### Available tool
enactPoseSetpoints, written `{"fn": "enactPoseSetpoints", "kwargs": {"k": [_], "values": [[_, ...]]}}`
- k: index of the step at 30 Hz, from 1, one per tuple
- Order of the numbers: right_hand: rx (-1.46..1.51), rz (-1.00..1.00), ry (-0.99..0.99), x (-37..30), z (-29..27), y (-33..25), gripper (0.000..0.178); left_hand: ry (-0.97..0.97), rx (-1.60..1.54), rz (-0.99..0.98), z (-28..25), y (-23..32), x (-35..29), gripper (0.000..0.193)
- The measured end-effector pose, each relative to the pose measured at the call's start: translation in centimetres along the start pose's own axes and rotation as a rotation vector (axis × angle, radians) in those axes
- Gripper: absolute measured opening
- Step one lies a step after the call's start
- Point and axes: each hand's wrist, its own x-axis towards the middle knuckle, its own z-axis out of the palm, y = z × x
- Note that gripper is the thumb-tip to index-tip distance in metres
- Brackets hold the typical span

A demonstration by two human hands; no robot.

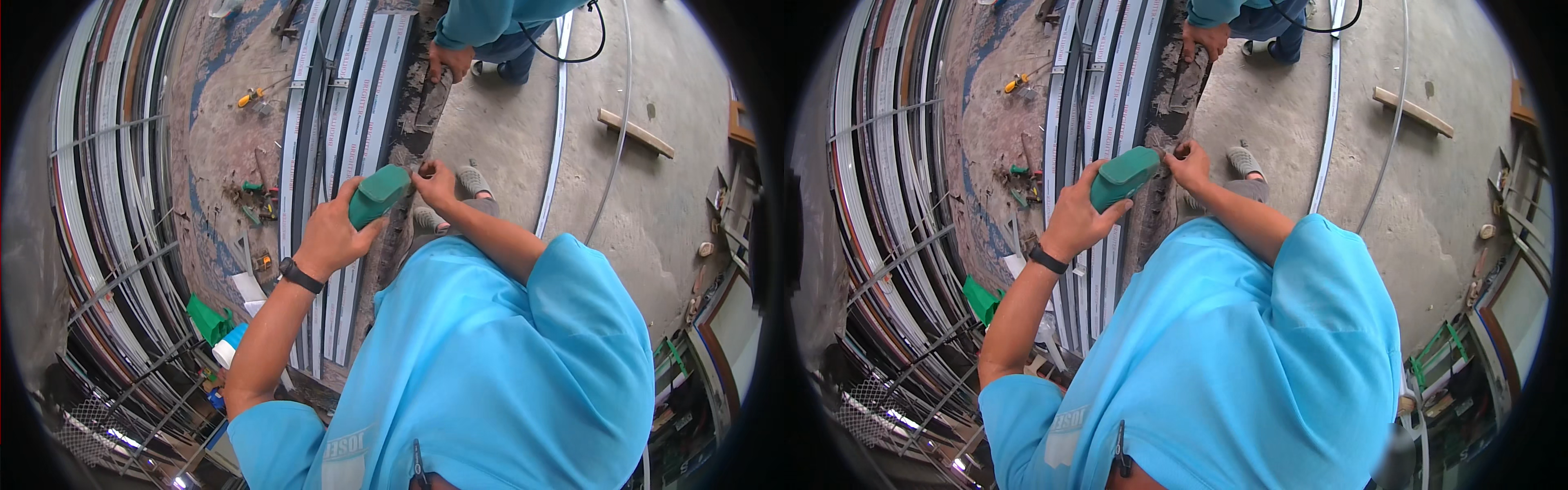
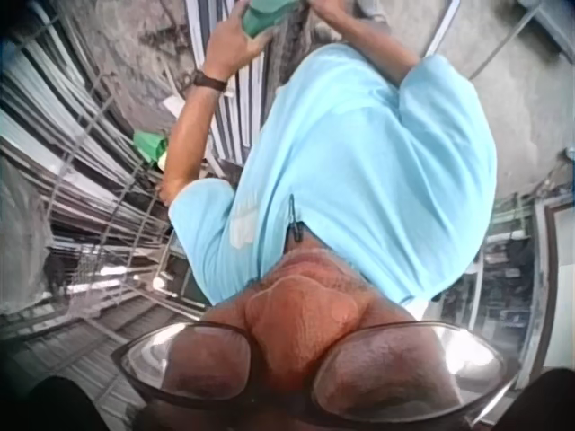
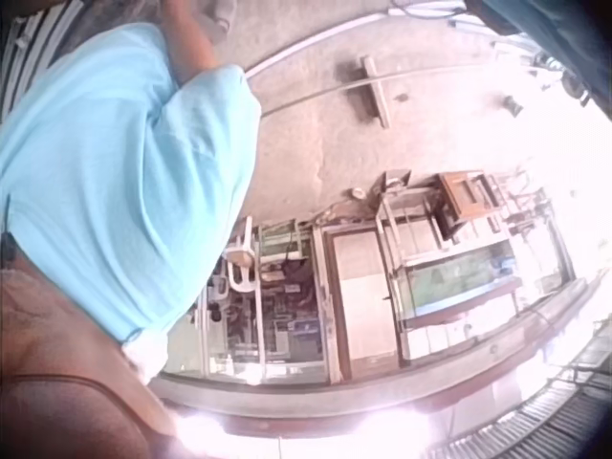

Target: The recorder is assembling metal frame components using a drill and other tools on a workbench.

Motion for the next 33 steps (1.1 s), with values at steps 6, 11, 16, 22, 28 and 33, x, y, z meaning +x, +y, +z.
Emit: {"fn": "enactPoseSetpoints", "kwargs": {"k": [6,11,16,22,28,33], "values": [[0.000,-0.013,0.007,0.2,-0.6,-0.3,0.038,0.034,0.067,0.056,-0.5,-0.6,1.6,0.067],[0.021,-0.042,-0.017,0.0,-0.4,-0.1,0.037,-0.122,0.005,-0.156,-4.1,1.2,7.3,0.067],[0.066,-0.056,-0.015,0.1,-0.1,0.8,0.039,-0.298,0.470,0.250,-0.6,1.7,0.7,0.073],[-0.033,-0.081,-0.069,1.0,-0.3,2.2,0.050,-0.061,-0.401,-0.288,-2.7,-5.9,1.4,0.079],[0.033,0.002,-0.141,2.5,-2.2,3.2,0.037,0.056,-0.306,-0.034,-5.8,-7.3,-0.7,0.084],[0.341,0.145,-0.179,0.3,-3.2,-0.1,0.035,0.495,-1.143,-0.104,-7.9,-16.5,-3.7,0.046]]}}
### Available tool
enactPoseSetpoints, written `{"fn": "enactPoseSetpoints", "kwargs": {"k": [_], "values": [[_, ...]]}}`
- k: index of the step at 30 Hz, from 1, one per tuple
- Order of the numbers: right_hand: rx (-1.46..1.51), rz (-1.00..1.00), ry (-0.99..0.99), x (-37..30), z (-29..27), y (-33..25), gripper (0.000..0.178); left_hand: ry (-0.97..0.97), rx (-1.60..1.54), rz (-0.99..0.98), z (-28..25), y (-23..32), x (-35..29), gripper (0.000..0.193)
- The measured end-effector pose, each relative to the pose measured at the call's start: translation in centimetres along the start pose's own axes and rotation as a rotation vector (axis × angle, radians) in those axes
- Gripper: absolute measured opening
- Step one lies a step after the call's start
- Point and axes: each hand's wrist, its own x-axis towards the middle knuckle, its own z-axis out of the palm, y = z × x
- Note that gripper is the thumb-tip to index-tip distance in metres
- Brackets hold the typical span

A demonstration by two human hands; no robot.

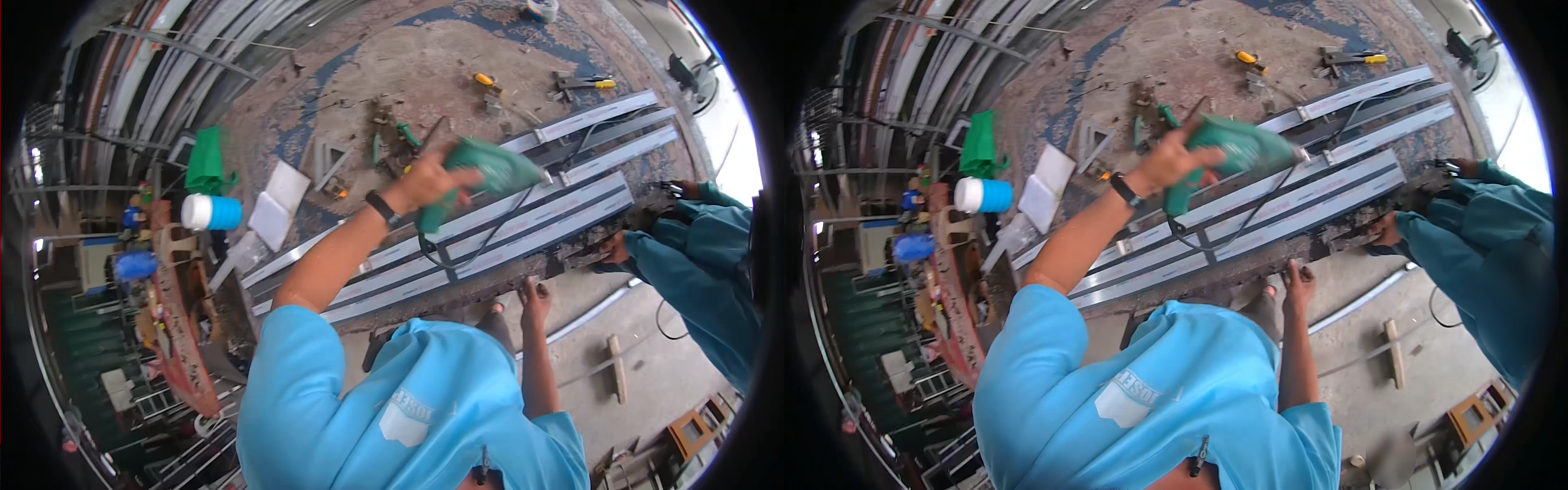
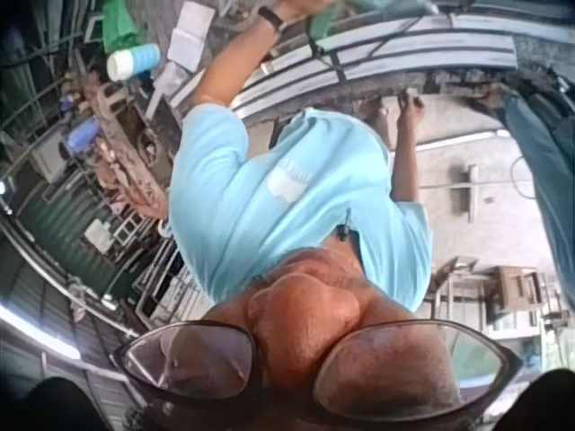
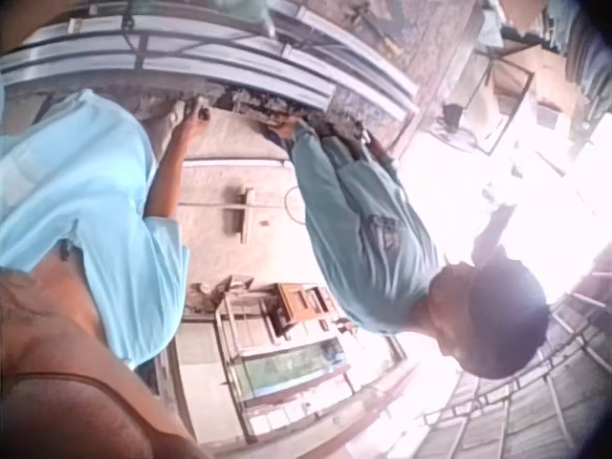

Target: The recorder is assembling metal frame components using a drill and other tools on a workbench.

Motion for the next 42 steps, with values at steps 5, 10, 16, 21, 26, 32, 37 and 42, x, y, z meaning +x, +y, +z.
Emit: {"fn": "enactPoseSetpoints", "kwargs": {"k": [5,10,16,21,26,32,37,42], "values": [[-0.018,0.185,-0.028,-2.1,0.2,-2.1,0.025,0.218,-0.626,-0.015,-13.4,-9.0,8.0,0.066],[-0.017,0.158,0.107,-8.2,0.8,-4.7,0.025,0.173,-0.865,0.102,-21.5,-14.9,16.2,0.063],[-0.522,-0.053,0.121,-11.6,6.1,-7.0,0.040,0.329,-1.213,0.252,-26.5,-22.5,24.2,0.065],[-0.884,-0.311,-0.253,-9.8,11.4,-5.3,0.038,0.417,-1.270,0.021,-19.6,-20.0,26.3,0.064],[-1.399,-0.379,-0.515,-9.7,19.6,-2.4,0.048,0.354,-1.229,0.020,-21.5,-20.7,23.6,0.064],[-1.240,-0.337,-0.522,-10.3,20.3,-3.0,0.046,0.199,-1.185,0.339,-21.1,-13.1,11.2,0.060],[-1.462,-0.723,-0.862,-6.3,16.6,-5.5,0.042,-0.085,-1.278,0.733,-23.4,-7.9,2.3,0.074],[-1.524,-0.926,-1.223,-3.4,20.2,-5.6,0.049,-0.019,-0.882,0.899,-20.9,2.0,-8.0,0.081]]}}
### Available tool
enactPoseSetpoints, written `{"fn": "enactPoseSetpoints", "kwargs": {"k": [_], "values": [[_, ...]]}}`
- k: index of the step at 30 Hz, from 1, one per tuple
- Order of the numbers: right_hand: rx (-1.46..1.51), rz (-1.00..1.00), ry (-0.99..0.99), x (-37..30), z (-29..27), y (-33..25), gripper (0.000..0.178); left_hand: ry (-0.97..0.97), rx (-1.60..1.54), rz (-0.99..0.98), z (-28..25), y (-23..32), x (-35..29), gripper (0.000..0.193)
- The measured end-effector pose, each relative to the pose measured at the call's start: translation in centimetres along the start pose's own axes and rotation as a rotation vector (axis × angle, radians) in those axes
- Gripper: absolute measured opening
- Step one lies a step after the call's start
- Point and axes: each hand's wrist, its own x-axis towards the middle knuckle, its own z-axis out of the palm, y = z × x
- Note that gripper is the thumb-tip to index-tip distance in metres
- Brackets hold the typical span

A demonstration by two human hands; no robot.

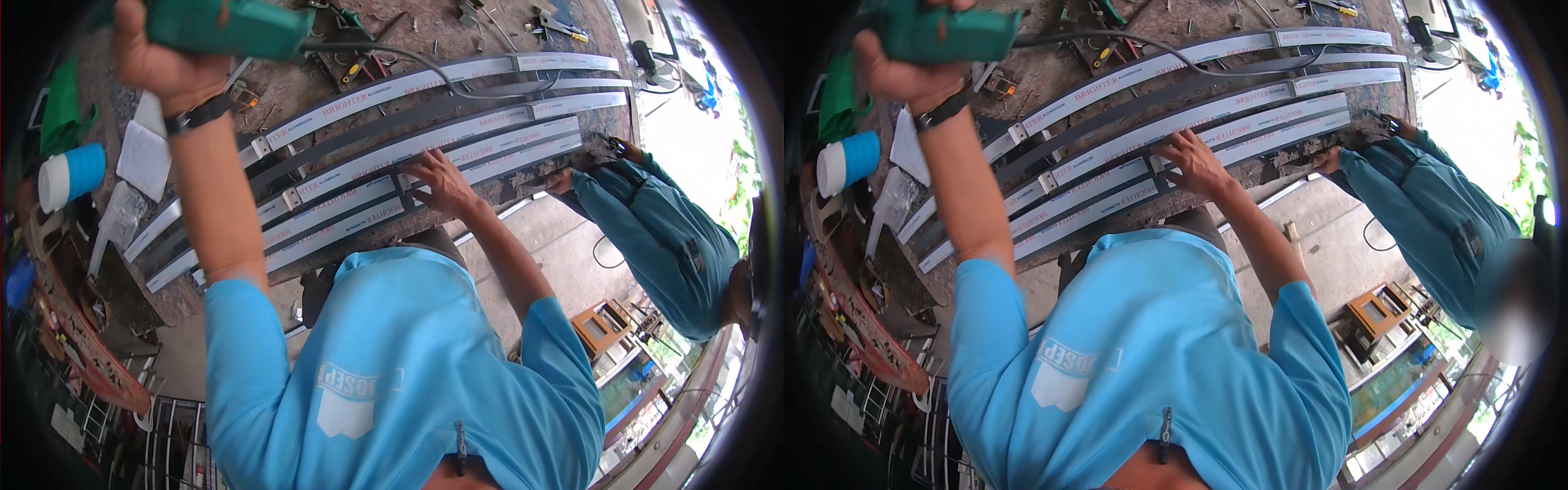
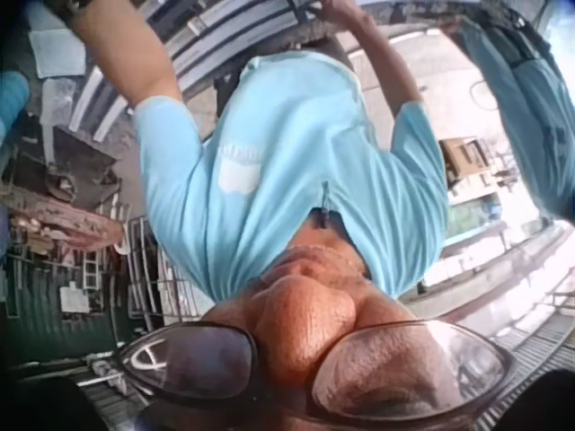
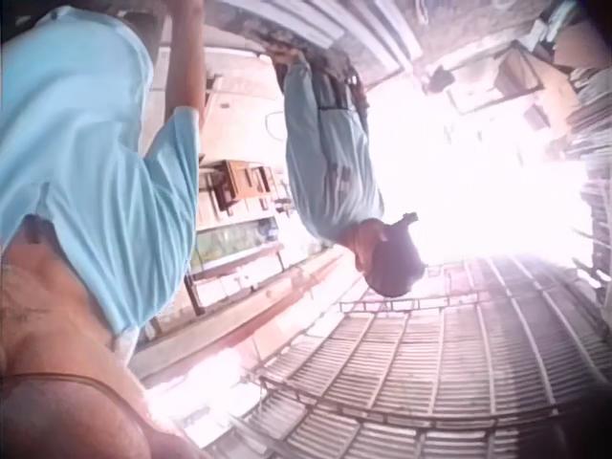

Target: The recorder is assembling metal frame components using a drill and other tools on a workbench.

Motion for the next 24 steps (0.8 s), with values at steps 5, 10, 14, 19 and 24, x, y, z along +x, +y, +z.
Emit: {"fn": "enactPoseSetpoints", "kwargs": {"k": [5,10,14,19,24], "values": [[-0.025,-0.151,-0.037,1.3,0.4,2.1,0.038,-0.159,0.766,-0.078,3.8,4.9,-3.1,0.063],[-0.017,-0.201,0.022,0.6,0.5,3.0,0.037,-0.091,1.326,-0.578,8.7,1.5,-5.0,0.071],[0.048,-0.149,0.012,0.0,0.5,2.9,0.053,-0.302,1.497,-0.274,6.7,-6.0,-6.2,0.083],[0.392,0.128,0.331,-2.3,-1.4,1.6,0.032,0.155,0.972,-0.619,-0.4,-10.9,-7.1,0.062],[0.053,0.196,0.854,-2.2,-5.6,6.0,0.021,0.517,0.148,-0.607,-8.8,-14.8,-2.7,0.062]]}}
